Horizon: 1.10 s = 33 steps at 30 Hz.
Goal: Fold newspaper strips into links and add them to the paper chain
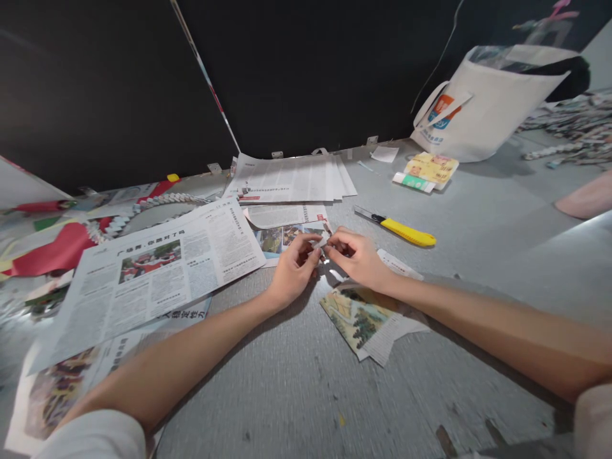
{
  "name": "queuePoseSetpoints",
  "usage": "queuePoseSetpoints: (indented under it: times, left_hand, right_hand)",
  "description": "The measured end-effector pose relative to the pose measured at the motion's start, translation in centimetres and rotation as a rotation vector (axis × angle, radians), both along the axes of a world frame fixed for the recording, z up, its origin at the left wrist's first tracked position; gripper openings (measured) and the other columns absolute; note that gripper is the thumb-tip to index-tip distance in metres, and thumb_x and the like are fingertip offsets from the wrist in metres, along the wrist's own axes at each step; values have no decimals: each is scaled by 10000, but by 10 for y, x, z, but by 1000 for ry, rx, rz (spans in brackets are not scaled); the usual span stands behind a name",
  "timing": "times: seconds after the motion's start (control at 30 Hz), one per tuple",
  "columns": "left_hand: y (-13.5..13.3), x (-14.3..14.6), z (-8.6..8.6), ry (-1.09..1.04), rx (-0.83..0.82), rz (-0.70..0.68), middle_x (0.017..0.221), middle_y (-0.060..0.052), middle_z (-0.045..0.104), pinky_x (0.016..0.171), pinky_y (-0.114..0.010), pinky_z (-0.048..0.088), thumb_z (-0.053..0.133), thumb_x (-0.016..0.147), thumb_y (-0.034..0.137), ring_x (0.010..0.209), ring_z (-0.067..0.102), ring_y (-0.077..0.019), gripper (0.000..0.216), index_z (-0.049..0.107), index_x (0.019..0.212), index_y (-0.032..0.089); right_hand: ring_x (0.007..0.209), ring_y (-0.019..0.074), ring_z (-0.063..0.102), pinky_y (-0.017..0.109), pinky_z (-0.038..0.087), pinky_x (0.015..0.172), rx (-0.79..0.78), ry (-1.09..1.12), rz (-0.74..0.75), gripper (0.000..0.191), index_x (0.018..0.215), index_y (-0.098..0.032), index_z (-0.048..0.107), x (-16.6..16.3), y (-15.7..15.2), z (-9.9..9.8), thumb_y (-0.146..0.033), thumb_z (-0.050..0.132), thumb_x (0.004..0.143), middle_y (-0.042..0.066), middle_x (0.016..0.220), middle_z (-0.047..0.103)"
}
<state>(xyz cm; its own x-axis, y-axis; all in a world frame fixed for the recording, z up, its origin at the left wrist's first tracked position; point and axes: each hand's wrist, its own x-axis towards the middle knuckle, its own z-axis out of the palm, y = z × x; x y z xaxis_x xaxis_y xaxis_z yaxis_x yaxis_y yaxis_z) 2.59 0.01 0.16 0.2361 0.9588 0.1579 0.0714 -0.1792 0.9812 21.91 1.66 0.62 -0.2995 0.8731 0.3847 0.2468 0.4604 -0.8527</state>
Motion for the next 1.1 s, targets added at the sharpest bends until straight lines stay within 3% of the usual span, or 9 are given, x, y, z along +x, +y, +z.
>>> queuePoseSetpoints:
  times: [0.43,0.67,0.9,1.1]
  left_hand:
    - [2,-2,-4,125,116,14,896,-35,688,664,-256,471,615,1034,347,762,630,-142,219,644,1191,198]
    - [2,-1,-6,63,79,2,784,10,625,594,-240,443,656,1019,406,626,566,-107,245,611,1148,204]
    - [1,3,-4,-97,-68,-38,645,81,555,453,-217,421,719,966,536,463,517,-93,411,517,1157,233]
    - [3,3,-3,-100,-54,76,785,21,636,493,-235,505,735,948,538,534,586,-92,360,611,1011,206]
  right_hand:
    - [729,173,522,332,392,671,19,-71,40,253,824,-203,653,2,5,-6,-363,642,1020,14,791,559]
    - [706,164,506,326,377,649,49,-76,-27,219,832,-211,630,1,-2,-5,-322,639,1020,-4,772,522]
    - [708,163,521,333,408,682,40,-27,-98,198,931,-208,676,0,-1,-4,-371,638,1037,6,804,573]
    - [706,161,515,326,401,673,41,-41,-71,191,926,-210,673,-1,1,-4,-367,640,1030,-4,780,544]
